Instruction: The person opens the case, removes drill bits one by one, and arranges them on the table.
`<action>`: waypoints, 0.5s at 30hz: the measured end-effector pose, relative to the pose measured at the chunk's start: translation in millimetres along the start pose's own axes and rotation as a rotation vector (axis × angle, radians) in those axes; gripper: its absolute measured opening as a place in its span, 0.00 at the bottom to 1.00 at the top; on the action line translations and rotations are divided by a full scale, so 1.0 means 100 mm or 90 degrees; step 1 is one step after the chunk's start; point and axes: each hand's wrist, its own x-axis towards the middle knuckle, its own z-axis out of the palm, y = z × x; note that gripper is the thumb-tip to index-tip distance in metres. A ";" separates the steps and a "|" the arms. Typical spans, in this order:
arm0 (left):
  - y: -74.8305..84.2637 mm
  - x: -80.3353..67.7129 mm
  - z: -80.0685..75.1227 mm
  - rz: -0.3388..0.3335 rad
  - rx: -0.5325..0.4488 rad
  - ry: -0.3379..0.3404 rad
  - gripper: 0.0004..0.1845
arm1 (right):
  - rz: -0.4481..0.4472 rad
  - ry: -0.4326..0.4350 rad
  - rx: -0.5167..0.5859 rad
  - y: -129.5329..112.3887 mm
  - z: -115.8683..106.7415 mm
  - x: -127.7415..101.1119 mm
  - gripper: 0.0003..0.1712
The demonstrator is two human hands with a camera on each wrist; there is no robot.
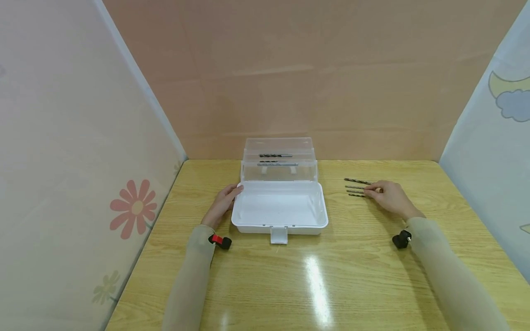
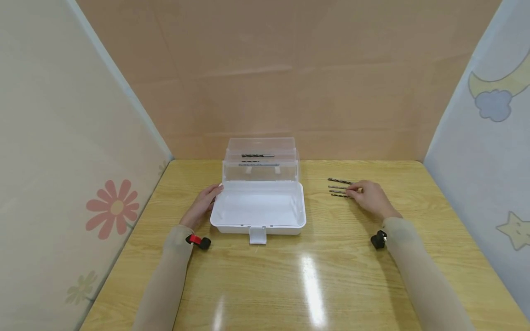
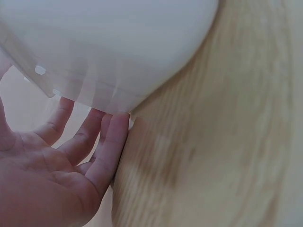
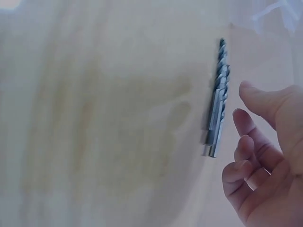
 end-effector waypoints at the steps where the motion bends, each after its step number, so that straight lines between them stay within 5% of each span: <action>1: 0.00 0.00 0.00 0.000 -0.001 0.000 0.39 | 0.003 0.001 0.003 -0.01 -0.01 0.01 0.21; 15: 0.00 0.00 0.00 -0.014 -0.003 0.005 0.41 | 0.006 -0.008 0.057 -0.34 -0.14 0.18 0.27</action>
